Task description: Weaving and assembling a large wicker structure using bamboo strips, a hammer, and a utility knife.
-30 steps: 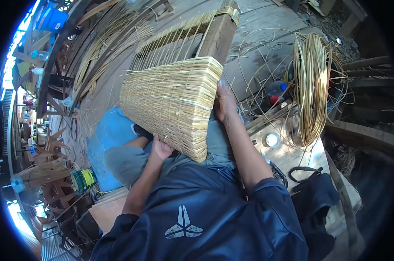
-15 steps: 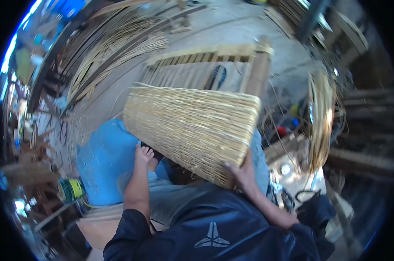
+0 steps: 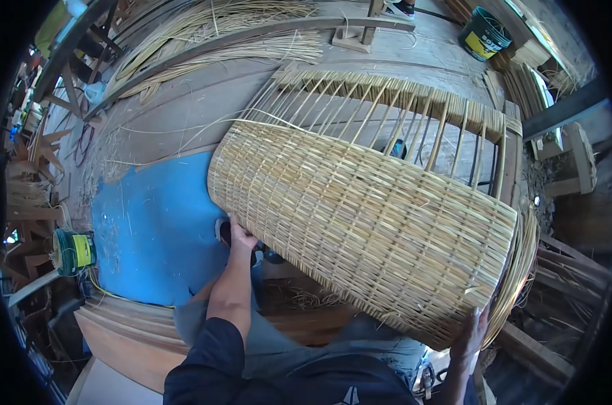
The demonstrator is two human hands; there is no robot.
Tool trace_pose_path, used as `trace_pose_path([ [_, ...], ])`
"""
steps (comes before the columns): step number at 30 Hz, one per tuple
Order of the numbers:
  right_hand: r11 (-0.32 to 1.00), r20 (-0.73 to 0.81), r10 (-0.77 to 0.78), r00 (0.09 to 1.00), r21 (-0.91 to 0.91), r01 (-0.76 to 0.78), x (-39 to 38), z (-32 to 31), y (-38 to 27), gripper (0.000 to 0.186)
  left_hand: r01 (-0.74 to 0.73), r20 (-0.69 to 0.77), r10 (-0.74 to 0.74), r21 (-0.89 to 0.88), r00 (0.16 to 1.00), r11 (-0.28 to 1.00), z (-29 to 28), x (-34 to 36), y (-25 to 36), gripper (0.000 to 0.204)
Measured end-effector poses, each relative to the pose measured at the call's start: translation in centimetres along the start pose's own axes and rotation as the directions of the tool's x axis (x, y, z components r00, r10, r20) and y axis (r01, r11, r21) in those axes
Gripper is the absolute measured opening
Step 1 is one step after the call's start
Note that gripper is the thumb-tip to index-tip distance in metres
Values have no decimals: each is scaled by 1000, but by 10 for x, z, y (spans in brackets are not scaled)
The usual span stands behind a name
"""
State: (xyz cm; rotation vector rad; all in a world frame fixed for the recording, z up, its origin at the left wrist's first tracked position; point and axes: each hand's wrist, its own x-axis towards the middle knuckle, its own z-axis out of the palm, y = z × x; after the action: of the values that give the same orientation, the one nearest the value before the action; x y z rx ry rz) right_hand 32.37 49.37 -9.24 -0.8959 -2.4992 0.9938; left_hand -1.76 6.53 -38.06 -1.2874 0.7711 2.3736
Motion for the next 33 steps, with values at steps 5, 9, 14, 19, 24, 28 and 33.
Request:
trace_pose_path([
  [5,871,9,391,920,321,-373,27,19,23,41,-166,127,147,157,981,974,-2,-2,51,81],
  [9,705,149,500,853,502,-501,53,27,40,36,-281,199,237,233,951,931,32,-47,97,69],
  [14,669,363,407,838,505,-545,105,47,17,31,-332,215,282,254,935,908,-33,-113,133,58],
  [19,795,446,230,865,426,-431,180,78,39,43,-398,56,394,123,917,909,-58,-165,111,59],
  [24,899,412,40,910,383,-213,209,110,19,49,-400,53,397,140,916,906,-76,-205,94,61],
  [28,952,111,-250,962,-153,265,161,118,-31,67,-416,113,404,121,908,901,-105,-228,80,63],
  [33,835,274,-429,861,-243,493,51,149,-60,72,-409,15,408,33,913,912,-91,-251,74,64],
])
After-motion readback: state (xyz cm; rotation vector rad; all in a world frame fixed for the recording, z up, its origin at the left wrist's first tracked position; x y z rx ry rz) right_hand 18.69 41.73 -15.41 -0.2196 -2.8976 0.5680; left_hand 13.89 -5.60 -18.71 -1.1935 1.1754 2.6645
